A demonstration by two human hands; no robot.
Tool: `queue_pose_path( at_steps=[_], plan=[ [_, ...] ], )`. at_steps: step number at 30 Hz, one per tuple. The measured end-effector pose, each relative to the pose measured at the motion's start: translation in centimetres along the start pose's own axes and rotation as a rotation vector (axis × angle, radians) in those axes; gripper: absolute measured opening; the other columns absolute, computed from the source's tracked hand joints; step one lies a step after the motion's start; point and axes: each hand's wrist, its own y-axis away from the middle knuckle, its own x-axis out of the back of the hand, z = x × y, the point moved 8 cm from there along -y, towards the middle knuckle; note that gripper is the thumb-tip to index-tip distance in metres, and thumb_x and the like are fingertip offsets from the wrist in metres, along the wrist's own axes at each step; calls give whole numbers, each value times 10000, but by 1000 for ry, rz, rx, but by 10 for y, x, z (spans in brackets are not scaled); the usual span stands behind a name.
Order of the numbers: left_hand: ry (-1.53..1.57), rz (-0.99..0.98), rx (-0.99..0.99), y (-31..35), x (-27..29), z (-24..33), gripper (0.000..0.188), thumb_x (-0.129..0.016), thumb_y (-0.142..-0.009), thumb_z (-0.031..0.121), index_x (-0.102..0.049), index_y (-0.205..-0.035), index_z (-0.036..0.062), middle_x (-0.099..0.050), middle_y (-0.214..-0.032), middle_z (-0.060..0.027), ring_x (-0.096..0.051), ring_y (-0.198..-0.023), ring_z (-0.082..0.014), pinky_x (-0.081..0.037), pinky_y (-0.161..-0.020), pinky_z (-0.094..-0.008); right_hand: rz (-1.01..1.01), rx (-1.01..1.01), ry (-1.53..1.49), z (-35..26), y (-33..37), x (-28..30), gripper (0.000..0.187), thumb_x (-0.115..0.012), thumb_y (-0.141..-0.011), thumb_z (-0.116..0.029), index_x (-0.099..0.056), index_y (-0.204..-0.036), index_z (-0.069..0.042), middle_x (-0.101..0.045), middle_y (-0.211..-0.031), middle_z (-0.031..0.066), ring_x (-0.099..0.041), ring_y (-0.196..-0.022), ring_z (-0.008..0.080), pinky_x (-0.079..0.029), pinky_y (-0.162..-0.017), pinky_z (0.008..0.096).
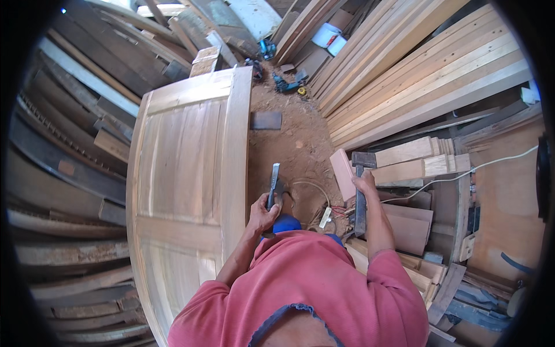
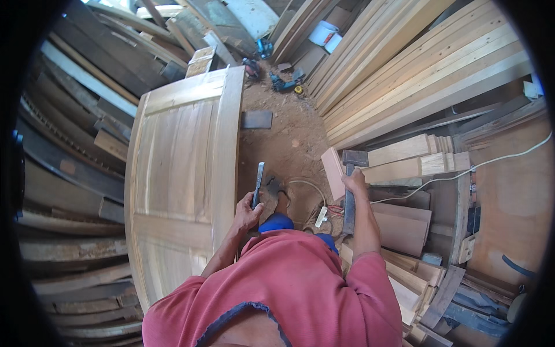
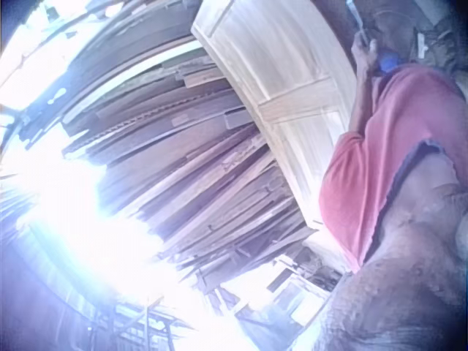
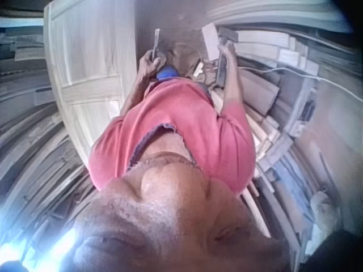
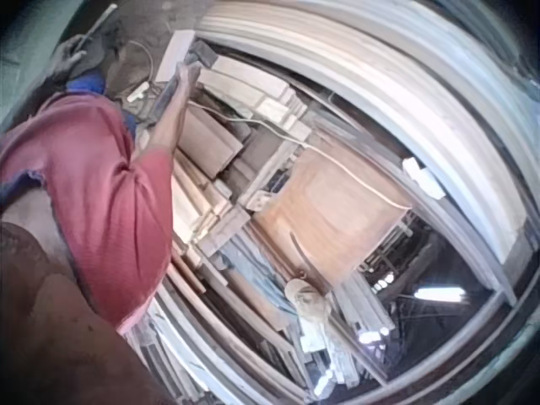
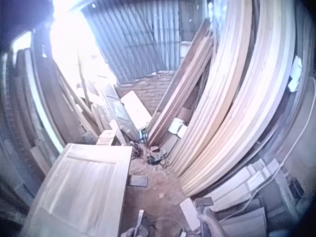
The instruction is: The person chisels the surface of a wooden door using a chisel and a hammer, moving around the door to work on different sections and edges.
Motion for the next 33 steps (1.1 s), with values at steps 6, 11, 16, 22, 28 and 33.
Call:
queue_pose_path(
  at_steps=[6, 11, 16, 22, 28, 33],
  plan=[
    [-75, -111, 20, -105, 25, 22, 481, -672, -833, 282, -631, -1241, 30, -716, -984, -217, -709, -911, -353, -542, -847, -426, 38, 13, 202, -44, -49, 27, 495, -771, -721, -276, -665, -991, 126, -683, -1100, 342, -699, -1051, 407, -560, -880, 447],
    [-43, -107, -49, -161, 49, 49, 461, -697, -869, 229, -603, -1269, 21, -700, -1080, -199, -689, -1012, -307, -529, -897, -390, -267, -137, 107, 6, -78, -37, 431, -768, -695, -264, -713, -914, 103, -708, -917, 283, -718, -881, 344, -556, -760, 436],
    [-44, -63, -31, -182, 76, 48, 486, -708, -870, 231, -581, -1295, 33, -697, -1081, -203, -687, -1009, -334, -530, -895, -399, -391, -173, 280, -21, -69, -94, 532, -770, -687, -294, -714, -1025, 112, -701, -1057, 328, -712, -1032, 379, -548, -852, 444],
    [-46, -39, -8, -197, 89, 39, 439, -712, -871, 212, -599, -1255, 31, -710, -998, -204, -708, -945, -325, -544, -859, -409, -482, -83, 327, -103, -81, -106, 513, -747, -730, -291, -709, -1053, 105, -688, -1099, 326, -695, -1058, 405, -545, -881, 453],
    [-56, 39, -41, -209, 97, 39, 373, -700, -892, 220, -619, -1209, 40, -699, -914, -180, -699, -863, -292, -543, -794, -399, -403, 162, 453, -190, -151, -95, 499, -719, -761, -296, -708, -1092, 77, -686, -1135, 304, -685, -1078, 409, -538, -924, 447],
    [18, 26, -19, -223, 90, 28, 388, -677, -916, 232, -590, -1237, 32, -693, -917, -202, -700, -868, -326, -541, -792, -421, -65, 279, 609, -305, -125, -31, 503, -712, -833, -345, -690, -1171, 27, -731, -1032, 195, -707, -966, 385, -544, -896, 439]
  ],
)
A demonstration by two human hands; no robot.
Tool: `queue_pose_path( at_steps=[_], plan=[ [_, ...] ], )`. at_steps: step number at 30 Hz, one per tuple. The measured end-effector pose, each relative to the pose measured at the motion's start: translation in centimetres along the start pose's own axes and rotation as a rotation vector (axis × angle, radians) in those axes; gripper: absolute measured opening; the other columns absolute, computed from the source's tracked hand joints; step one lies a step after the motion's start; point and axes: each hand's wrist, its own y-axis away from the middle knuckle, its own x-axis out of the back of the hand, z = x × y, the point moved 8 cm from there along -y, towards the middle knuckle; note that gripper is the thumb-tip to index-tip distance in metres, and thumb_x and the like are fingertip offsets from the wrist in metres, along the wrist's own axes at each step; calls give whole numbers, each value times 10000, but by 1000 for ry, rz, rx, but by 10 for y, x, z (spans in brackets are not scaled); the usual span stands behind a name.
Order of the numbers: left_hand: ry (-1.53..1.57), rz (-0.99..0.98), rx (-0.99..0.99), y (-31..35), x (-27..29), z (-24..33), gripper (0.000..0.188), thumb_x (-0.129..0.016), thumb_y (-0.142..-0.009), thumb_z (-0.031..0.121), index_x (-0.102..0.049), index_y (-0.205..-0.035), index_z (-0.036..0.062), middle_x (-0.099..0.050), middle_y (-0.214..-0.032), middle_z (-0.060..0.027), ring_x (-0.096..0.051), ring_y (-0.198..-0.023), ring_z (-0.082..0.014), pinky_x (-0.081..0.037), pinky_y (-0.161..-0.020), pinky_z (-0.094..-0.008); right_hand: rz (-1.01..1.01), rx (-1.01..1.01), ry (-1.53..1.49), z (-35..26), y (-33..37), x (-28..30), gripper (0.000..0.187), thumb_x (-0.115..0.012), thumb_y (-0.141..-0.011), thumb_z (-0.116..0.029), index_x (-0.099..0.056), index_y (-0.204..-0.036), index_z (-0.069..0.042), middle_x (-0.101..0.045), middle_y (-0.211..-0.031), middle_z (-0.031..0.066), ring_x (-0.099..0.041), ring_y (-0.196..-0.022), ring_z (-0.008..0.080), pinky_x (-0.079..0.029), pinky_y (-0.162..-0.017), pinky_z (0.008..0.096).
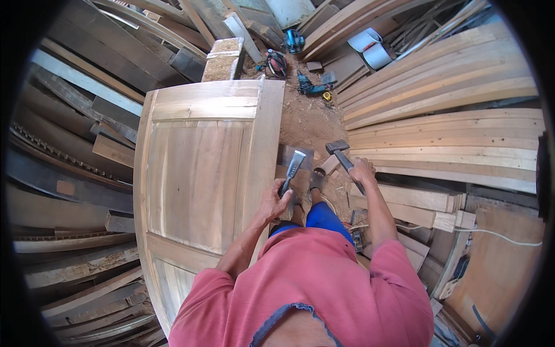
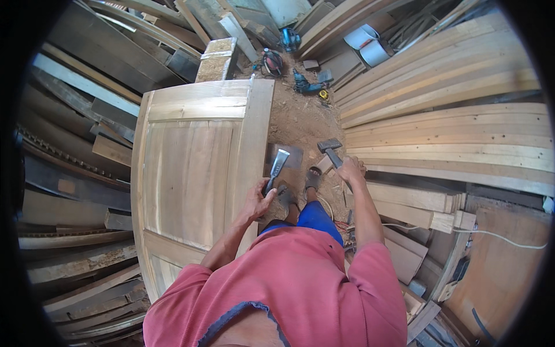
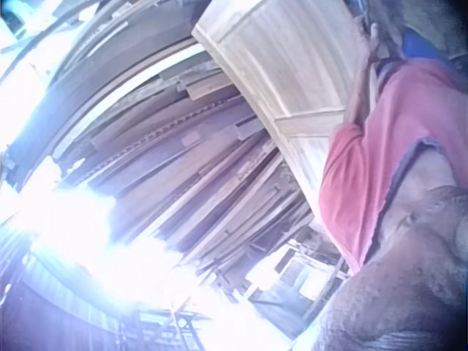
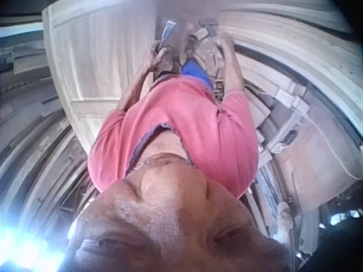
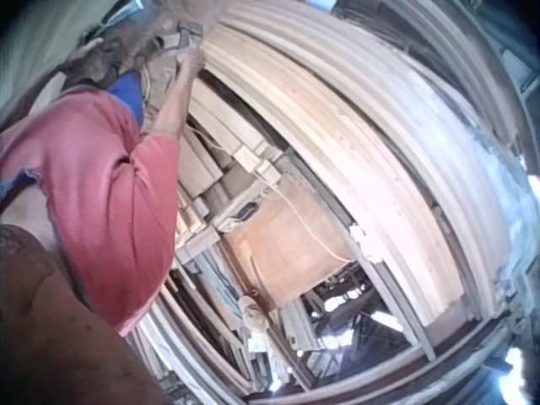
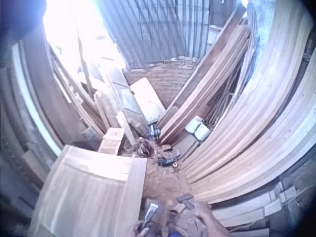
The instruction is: The person chisels the surface of a wooden door using a chisel and a hammer, moving around the door to work on different sections and edges.
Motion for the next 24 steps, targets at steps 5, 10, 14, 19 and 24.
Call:
queue_pose_path(
  at_steps=[5, 10, 14, 19, 24],
  plan=[
    [58, -5, -70, -16, -26, 38, 394, -637, -943, 224, -552, -1263, 10, -674, -955, -239, -685, -884, -372, -530, -798, -440, -362, 143, -1339, -33, 13, -26, 266, -689, -939, -206, -665, -1130, -24, -699, -939, 53, -649, -798, 128, -536, -725, 295],
    [54, -120, -138, -11, -48, 66, 386, -645, -946, 221, -550, -1247, 0, -651, -932, -231, -663, -856, -381, -516, -782, -446, -223, 192, -1887, -110, 42, 8, 227, -733, -932, -235, -662, -1071, -71, -681, -805, -2, -618, -653, 70, -468, -547, 224],
    [57, -121, -164, -2, -53, 65, 383, -652, -939, 218, -564, -1240, -3, -660, -959, -235, -669, -885, -389, -516, -791, -445, -203, 210, -1734, -103, 31, 10, 129, -715, -944, -197, -665, -987, -86, -692, -814, -7, -592, -576, 62, -442, -502, 206],
    [-9, -182, -264, -1, -48, 64, 393, -654, -929, 203, -575, -1255, -3, -679, -1032, -243, -675, -972, -405, -522, -855, -438, -74, 228, -1641, -79, 36, 9, 140, -699, -960, -204, -670, -917, -74, -670, -768, 2, -597, -609, 66, -435, -502, 200],
    [5, -281, -133, 17, -40, 60, 383, -652, -933, 216, -576, -1249, 13, -690, -1003, -232, -681, -962, -397, -524, -855, -444, 215, -82, -1949, 22, 12, 16, 255, -648, -1007, -304, -624, -872, -89, -512, -670, -31, -470, -545, 72, -432, -489, 211]
  ],
)
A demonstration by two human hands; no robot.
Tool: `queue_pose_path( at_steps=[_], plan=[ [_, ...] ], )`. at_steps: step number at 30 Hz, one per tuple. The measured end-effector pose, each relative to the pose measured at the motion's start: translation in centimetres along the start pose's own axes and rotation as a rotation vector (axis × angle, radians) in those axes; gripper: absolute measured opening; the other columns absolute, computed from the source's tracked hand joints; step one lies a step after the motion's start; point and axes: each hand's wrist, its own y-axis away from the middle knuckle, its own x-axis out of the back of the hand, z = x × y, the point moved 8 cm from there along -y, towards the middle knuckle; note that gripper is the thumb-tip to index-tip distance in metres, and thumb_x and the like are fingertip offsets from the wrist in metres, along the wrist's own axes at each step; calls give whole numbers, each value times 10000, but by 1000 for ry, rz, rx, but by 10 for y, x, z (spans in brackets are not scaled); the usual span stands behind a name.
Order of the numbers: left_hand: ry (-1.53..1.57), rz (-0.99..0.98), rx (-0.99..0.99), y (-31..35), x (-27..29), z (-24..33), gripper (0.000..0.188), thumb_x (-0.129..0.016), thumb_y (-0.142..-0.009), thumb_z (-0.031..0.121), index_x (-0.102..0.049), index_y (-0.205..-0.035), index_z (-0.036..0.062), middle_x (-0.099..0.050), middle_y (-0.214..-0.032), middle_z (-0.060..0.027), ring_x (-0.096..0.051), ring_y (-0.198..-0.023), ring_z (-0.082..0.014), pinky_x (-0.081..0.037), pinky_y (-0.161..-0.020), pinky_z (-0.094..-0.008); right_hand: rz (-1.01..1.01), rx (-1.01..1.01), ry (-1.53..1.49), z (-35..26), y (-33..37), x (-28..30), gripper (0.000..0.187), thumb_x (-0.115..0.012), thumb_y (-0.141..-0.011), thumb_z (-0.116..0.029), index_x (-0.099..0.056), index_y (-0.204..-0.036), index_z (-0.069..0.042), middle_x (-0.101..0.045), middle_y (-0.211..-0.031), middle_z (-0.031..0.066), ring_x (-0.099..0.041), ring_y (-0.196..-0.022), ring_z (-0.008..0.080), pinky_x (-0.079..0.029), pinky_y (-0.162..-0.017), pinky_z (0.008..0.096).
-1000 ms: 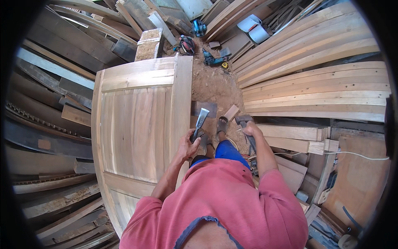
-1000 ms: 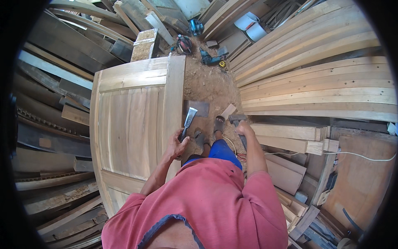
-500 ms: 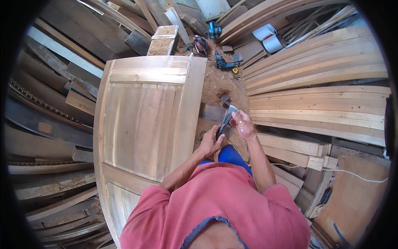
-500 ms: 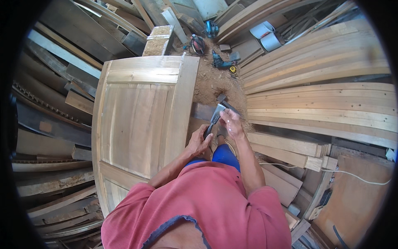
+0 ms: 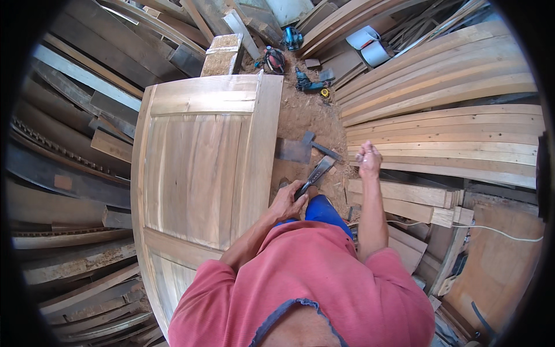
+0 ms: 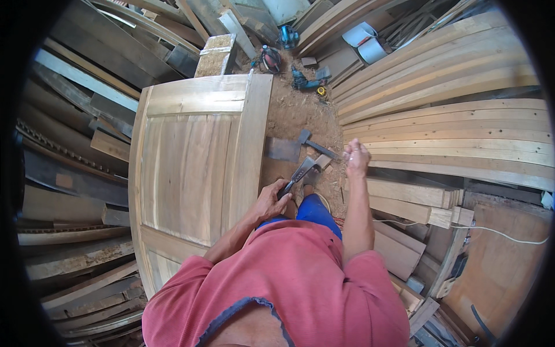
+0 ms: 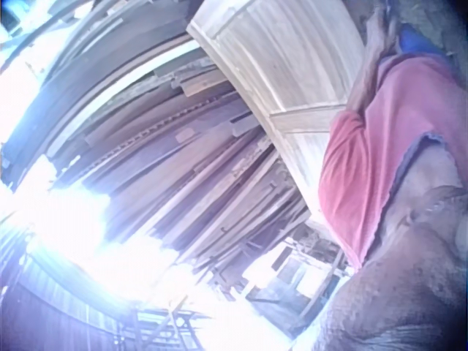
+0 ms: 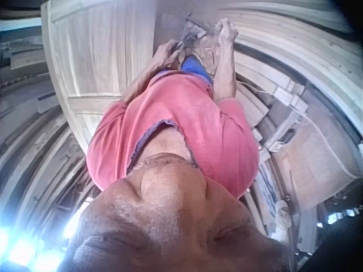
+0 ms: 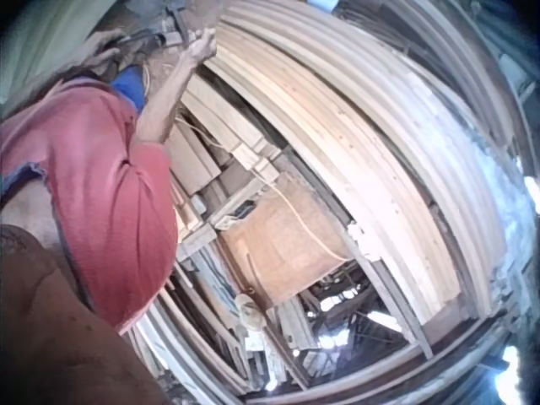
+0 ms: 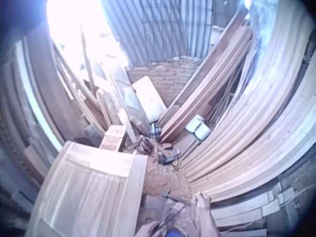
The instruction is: The person chisels the surface of a wooden door using a chisel and a hammer, moving around the door to work on different sections and edges.
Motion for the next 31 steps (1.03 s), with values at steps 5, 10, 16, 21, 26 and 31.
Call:
queue_pose_path(
  at_steps=[5, 10, 16, 21, 26, 31],
  plan=[
    [71, 162, 176, 3, -9, -36, 376, -635, -956, 277, -580, -1238, 35, -699, -956, -211, -696, -862, -351, -524, -782, -451, -52, -202, 415, 16, 16, 36, 386, -525, -1059, -420, -595, -878, -86, -519, -672, -19, -501, -536, 95, -507, -531, 256],
    [51, 100, 102, -42, -23, -26, 359, -482, -1029, 267, -589, -1311, 73, -647, -1198, -252, -589, -1186, -386, -449, -973, -482, -619, -172, 326, 91, 124, -71, 357, -606, -1024, -376, -658, -1143, -43, -692, -1002, 68, -662, -732, 159, -543, -650, 291],
    [-626, 253, -87, -100, 7, -63, 691, -604, -946, 449, -444, -1506, 77, -320, -1583, -296, -299, -1461, -475, -218, -1193, -576, -340, -329, 440, 126, 71, -12, 387, -663, -941, -225, -560, -1231, 10, -642, -772, 88, -621, -553, 187, -513, -470, 337],
    [-830, 372, 302, -127, 103, -116, 979, -652, -866, 555, -225, -1594, 58, -162, -1630, -320, -124, -1522, -476, -109, -1207, -614, -103, -293, 1300, 109, 15, 91, 496, -691, -820, -223, -566, -1220, 42, -669, -1107, 307, -667, -1033, 442, -536, -890, 487],
    [-983, 414, 296, -132, 99, -158, 1047, -642, -846, 563, -153, -1609, 39, -173, -1607, -360, -161, -1494, -513, -131, -1189, -618, -134, -414, 1554, 163, -58, 195, 460, -612, -820, -172, -562, -1229, 32, -642, -1183, 341, -619, -1139, 481, -499, -975, 514],
    [-946, 412, 177, -154, 87, -168, 1043, -580, -849, 616, -159, -1610, 39, -171, -1611, -356, -162, -1509, -475, -122, -1196, -616, -77, -567, 1588, 232, -159, 263, 411, -604, -839, -120, -584, -1238, -24, -654, -1175, 320, -626, -1145, 460, -507, -977, 501]
  ],
)
